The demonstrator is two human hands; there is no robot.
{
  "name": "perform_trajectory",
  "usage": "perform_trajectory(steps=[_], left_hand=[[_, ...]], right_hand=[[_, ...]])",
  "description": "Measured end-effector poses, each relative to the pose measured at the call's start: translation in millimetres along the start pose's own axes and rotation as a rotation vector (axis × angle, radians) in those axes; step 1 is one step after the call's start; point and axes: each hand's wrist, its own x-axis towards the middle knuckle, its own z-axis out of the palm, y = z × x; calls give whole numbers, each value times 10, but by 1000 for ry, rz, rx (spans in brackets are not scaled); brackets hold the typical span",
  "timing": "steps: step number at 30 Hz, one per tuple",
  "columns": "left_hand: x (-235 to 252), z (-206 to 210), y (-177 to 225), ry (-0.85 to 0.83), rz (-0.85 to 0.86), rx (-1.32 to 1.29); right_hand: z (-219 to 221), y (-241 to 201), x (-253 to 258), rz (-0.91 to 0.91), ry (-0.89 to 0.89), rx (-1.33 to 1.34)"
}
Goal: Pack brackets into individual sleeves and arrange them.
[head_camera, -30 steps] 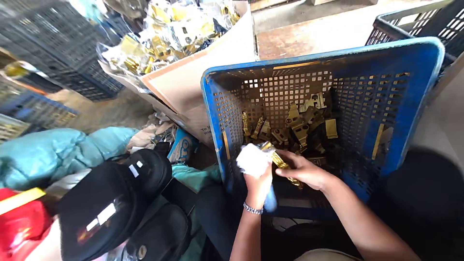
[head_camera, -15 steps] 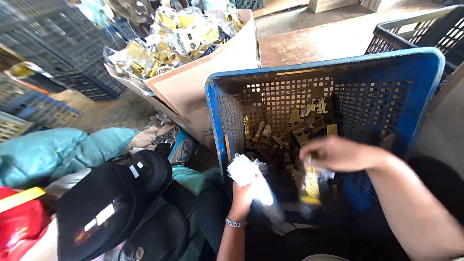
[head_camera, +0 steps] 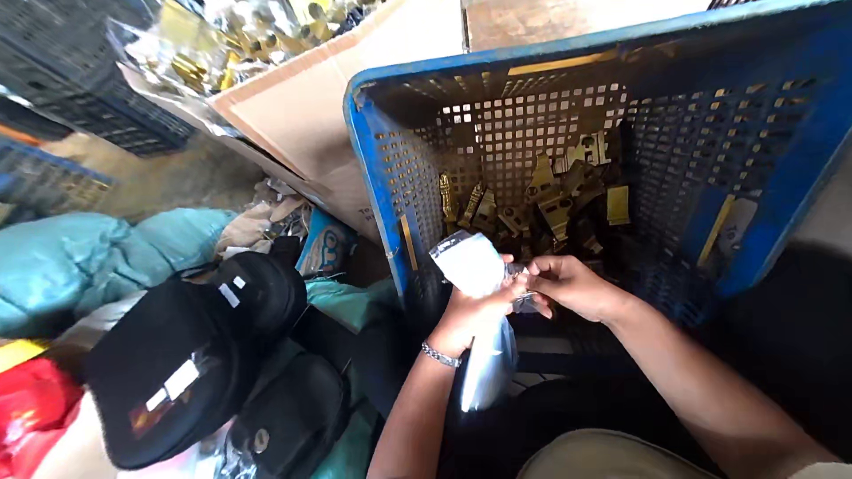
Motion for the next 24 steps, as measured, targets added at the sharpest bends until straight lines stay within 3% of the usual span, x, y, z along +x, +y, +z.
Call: perform_trajectory(steps=[1,3,5,6,8,10,12,14,16,18,20,21,24], left_hand=[[56,-51,5,50,16,64],[253,-250,-148,268,218,355],[389,-470,-290,470,386,530],[394,-476,-268,470,377,492],[248,-253,-206,273,206,237],[147,39,-239,22,-10,25],[179,106,-263,-64,-65,25],[226,-49,-257,-20,45,157],[293,-287,-274,154,188,350],[361,-443,-336,332,280,418],[404,-473,-364,413,329,362],[417,-450,-364,421,349,331],[456,-371,-386,423,363,312]], right_hand=[[-20,12,-23,15,-13,26],[-122,45,-78,37,-63,34],[-216,99,-140,2,6,63],[-241,102,-132,-29,106,86],[-202,99,-74,-28,228,74],[-103,75,-17,4,78,-116],[-86,-6,41,51,-111,-252],[-230,-6,81,44,-110,-266],[-428,93,190,-24,160,-313],[-554,328,374,100,354,-629],[-491,635,540,358,222,-990],[-404,787,602,403,153,-1123],[-130,1076,700,279,85,-1240]])
